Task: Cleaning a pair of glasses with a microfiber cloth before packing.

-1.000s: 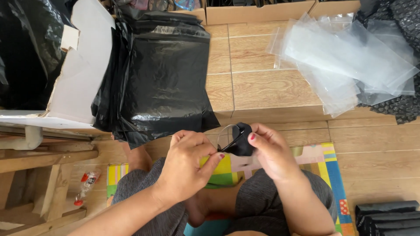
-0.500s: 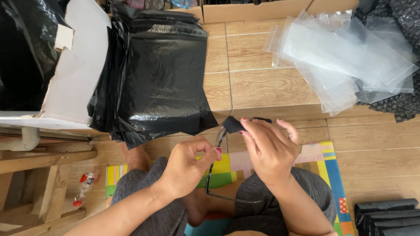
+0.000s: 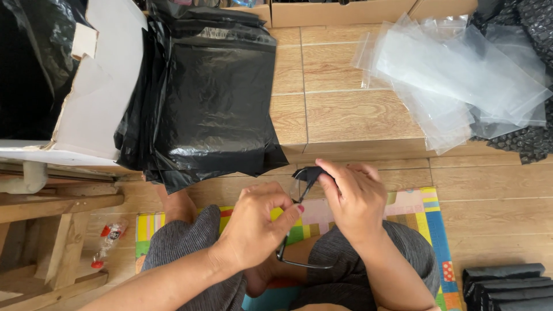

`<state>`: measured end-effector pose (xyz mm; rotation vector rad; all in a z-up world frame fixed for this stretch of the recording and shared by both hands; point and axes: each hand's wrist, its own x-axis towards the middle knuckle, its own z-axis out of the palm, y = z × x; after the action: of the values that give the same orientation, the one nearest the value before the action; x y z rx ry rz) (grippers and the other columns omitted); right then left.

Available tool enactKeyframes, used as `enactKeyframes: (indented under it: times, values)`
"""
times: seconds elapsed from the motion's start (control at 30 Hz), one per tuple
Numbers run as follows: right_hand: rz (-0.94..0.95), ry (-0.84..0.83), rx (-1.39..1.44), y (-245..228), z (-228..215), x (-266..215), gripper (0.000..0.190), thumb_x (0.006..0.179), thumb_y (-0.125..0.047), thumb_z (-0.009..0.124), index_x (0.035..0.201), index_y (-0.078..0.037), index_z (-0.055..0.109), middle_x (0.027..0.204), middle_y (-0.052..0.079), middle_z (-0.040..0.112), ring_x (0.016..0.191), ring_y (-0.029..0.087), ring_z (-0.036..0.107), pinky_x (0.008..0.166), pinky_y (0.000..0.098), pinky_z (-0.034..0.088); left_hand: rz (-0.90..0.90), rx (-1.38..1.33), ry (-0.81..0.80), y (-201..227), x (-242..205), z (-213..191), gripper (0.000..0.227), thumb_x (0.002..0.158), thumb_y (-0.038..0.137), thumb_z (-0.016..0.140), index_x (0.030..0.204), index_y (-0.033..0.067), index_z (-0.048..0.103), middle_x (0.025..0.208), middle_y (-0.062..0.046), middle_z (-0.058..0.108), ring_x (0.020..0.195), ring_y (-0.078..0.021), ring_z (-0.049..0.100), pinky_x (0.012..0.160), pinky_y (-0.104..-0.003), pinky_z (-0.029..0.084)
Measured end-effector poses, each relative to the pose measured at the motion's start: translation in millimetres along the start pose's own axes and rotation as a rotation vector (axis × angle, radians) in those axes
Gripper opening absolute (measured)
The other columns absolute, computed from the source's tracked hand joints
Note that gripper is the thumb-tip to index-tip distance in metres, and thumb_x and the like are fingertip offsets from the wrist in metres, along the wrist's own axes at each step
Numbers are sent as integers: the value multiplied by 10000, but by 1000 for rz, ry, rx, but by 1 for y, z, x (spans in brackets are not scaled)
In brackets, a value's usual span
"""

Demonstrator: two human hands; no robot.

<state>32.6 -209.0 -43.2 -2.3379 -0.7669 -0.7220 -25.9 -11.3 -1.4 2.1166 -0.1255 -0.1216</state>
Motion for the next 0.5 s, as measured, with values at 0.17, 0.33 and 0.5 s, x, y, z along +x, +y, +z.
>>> enactKeyframes:
  times: [0.17,0.33,0.5]
  values:
    - [-30,-47,-217,9,-5,4,177,1081,-220,598,1035,-131,744,858,-28,757,739,173,701,853,347,482,-100,-106,117,-3,3,-15,297,938,233,696,665,121,661,699,20,618,636,-123,595,632,-314,465]
    - [-66,-27,-237,3,4,6,154,1067,-247,633,1048,-135,739,783,-18,732,677,147,694,904,345,484,-123,-95,41,-3,8,-6,237,922,172,699,696,99,711,684,15,692,612,-117,622,598,-324,474]
    - [-14,30,-313,37,-5,-1,106,1055,-243,685,1013,-171,752,722,-13,687,676,173,700,999,379,517,-48,-245,164,-6,14,-29,244,920,67,659,693,41,744,661,-105,632,635,-224,630,697,-365,526]
